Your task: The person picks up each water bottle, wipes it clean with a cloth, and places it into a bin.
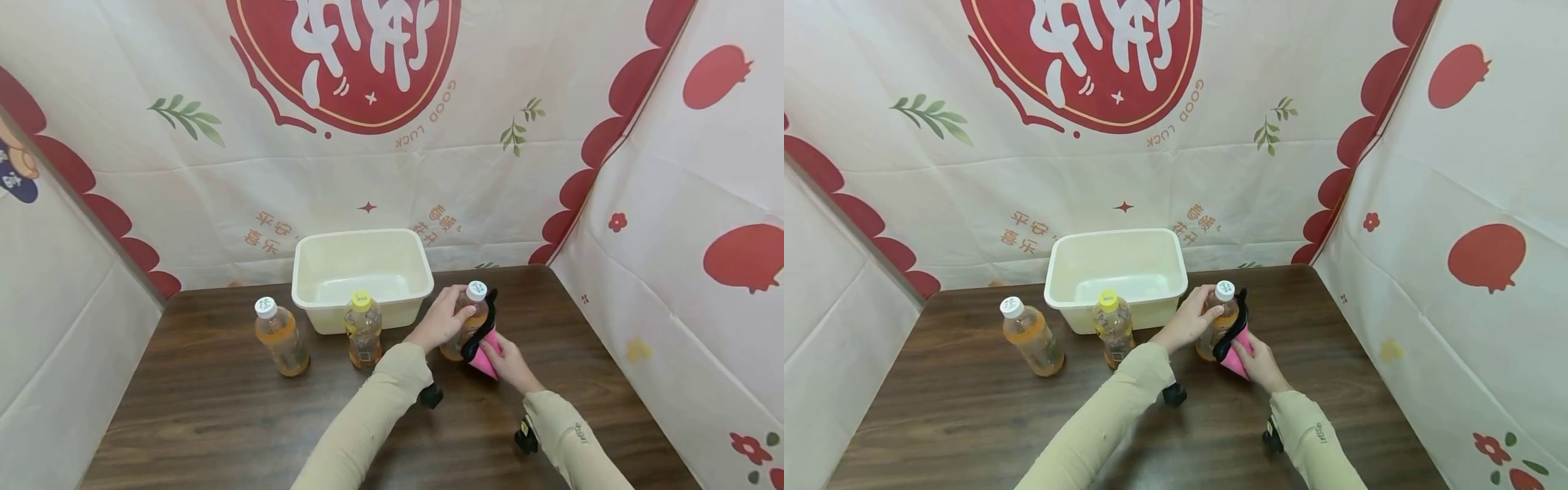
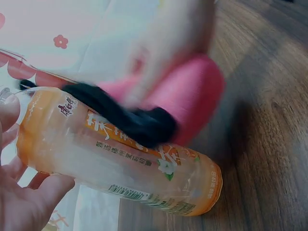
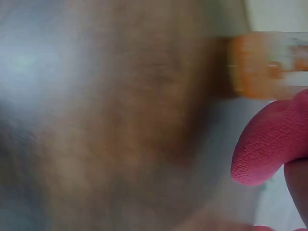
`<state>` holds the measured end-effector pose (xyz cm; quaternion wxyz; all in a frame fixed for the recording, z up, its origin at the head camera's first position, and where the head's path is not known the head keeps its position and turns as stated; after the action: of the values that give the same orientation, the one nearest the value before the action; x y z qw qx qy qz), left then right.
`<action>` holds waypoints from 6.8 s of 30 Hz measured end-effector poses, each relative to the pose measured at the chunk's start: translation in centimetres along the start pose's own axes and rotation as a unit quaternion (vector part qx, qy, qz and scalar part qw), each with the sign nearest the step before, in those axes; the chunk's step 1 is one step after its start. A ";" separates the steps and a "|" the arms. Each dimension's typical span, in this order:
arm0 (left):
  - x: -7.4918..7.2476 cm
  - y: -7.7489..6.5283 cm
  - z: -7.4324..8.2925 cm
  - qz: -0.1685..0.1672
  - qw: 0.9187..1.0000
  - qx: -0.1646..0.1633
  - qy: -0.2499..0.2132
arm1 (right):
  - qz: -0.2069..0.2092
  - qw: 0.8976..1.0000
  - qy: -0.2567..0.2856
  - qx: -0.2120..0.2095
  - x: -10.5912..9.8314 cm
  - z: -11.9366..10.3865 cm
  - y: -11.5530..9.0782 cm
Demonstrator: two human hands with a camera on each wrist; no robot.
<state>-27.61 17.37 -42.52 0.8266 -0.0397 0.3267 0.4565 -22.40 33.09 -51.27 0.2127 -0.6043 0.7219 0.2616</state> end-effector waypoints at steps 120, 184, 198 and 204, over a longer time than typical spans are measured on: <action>-0.8 -0.5 -0.1 -0.011 1.000 -0.007 0.009 | -0.057 0.998 -0.015 0.017 0.5 0.2 0.0; -0.6 -0.6 -0.3 0.009 1.000 -0.010 -0.003 | 0.013 0.997 0.014 -0.081 -3.0 -4.9 0.6; -0.4 -0.7 -0.3 -0.002 1.000 -0.014 -0.006 | -0.032 0.998 -0.055 -0.004 1.4 0.9 -0.8; -0.4 -0.7 -0.4 0.000 1.000 -0.016 -0.005 | 0.003 0.997 -0.079 -0.026 -0.5 -0.1 -1.2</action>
<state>-27.44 16.51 -42.75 0.8274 -0.0502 0.3153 0.4620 -21.17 33.24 -51.06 0.2525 -0.5849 0.6978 0.3274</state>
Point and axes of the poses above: each hand's wrist, its own y-axis towards the middle knuckle, its own x-axis out of the palm, z = x × y, the point moved 5 cm from there along y, towards the middle knuckle, and after that the axes turned 5 degrees about x, right-handed, at the moved point
